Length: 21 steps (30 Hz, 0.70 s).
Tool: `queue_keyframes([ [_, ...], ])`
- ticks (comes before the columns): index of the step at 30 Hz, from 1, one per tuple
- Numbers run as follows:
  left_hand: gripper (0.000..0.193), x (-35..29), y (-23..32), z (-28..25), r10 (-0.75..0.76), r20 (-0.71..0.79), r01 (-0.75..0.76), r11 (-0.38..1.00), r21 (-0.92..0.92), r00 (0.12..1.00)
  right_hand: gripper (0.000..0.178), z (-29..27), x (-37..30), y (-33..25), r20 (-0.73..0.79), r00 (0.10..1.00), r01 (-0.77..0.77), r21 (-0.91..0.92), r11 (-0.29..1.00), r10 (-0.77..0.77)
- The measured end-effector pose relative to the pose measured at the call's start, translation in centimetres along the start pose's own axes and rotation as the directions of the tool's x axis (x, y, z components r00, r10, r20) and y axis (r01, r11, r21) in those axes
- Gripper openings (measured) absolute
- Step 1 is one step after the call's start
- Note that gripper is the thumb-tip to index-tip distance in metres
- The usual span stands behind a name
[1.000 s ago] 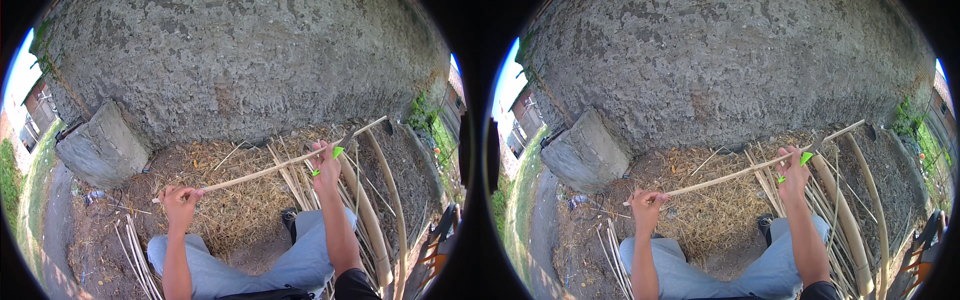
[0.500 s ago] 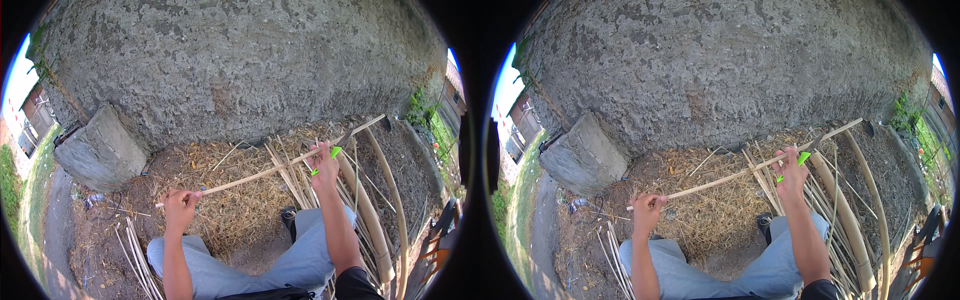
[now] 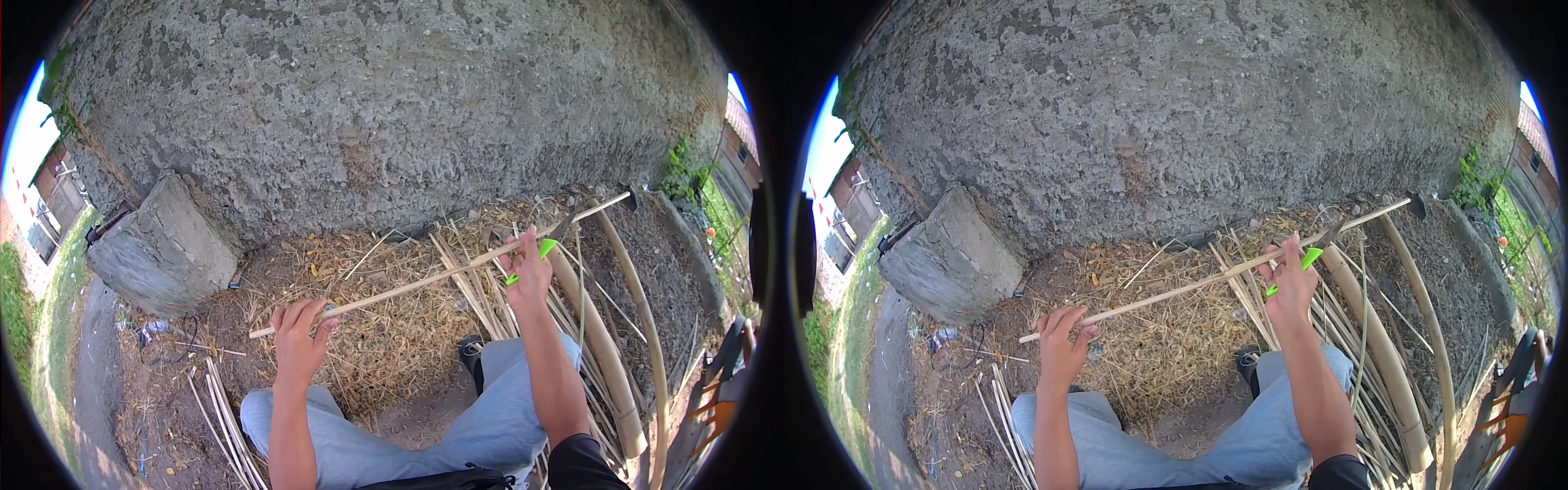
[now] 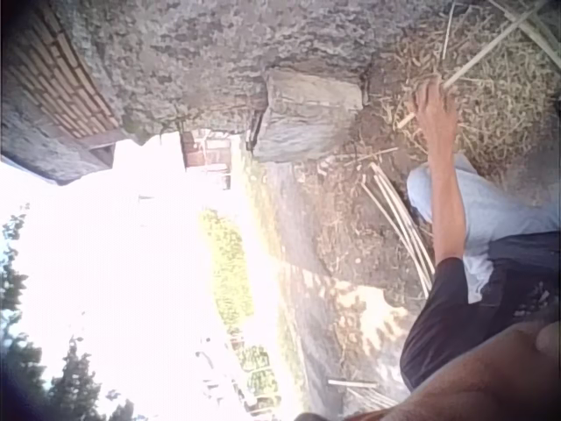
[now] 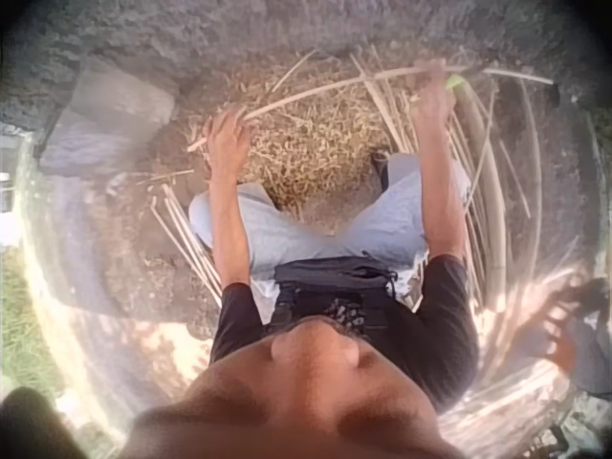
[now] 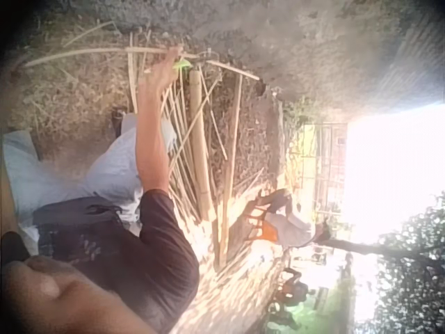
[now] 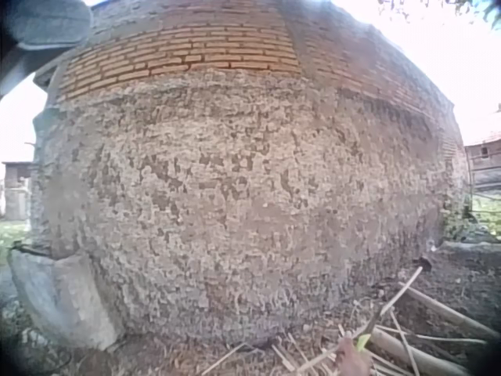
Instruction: The person shaves a thin strip of bamboo using a knife, removing small shavings to smooth the surface.
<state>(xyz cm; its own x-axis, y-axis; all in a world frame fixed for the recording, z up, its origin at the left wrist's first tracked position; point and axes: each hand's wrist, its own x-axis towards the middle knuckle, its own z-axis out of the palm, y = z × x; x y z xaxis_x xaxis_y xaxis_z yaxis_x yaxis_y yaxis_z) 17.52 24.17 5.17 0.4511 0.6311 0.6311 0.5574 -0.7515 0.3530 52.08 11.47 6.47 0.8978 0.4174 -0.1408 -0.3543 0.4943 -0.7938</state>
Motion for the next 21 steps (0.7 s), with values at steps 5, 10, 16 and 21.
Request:
queue_keyframes([
  [5, 0.022, -0.4, -1.0, 0.6, -0.057, 0.02, 0.059, 0.995, -0.077, 0.998, 0.029, 0.3, -0.4, -0.1, 0.018, 1.0, 0.006, 0.004, 1.0, -0.007],
  [10, 0.014, -0.3, -1.1, 1.2, -0.027, 0.082, 0.037, 0.992, -0.121, 0.996, 0.03, 0.4, -0.4, -0.1, 0.024, 0.998, 0.059, -0.015, 0.998, -0.059],
  [16, 0.015, -0.5, -1.1, 1.5, -0.171, 0.33, 0.217, 0.971, -0.106, 0.928, 0.028, 0.2, -0.3, -0.1, 0.049, 0.997, 0.063, -0.012, 0.998, -0.062],
  [21, 0.016, -0.6, -0.7, 1.5, -0.175, 0.408, 0.195, 0.981, -0.007, 0.896, 0.03, 0.1, 0.0, -0.1, 0.051, 0.994, 0.107, -0.113, 0.988, -0.102],
])
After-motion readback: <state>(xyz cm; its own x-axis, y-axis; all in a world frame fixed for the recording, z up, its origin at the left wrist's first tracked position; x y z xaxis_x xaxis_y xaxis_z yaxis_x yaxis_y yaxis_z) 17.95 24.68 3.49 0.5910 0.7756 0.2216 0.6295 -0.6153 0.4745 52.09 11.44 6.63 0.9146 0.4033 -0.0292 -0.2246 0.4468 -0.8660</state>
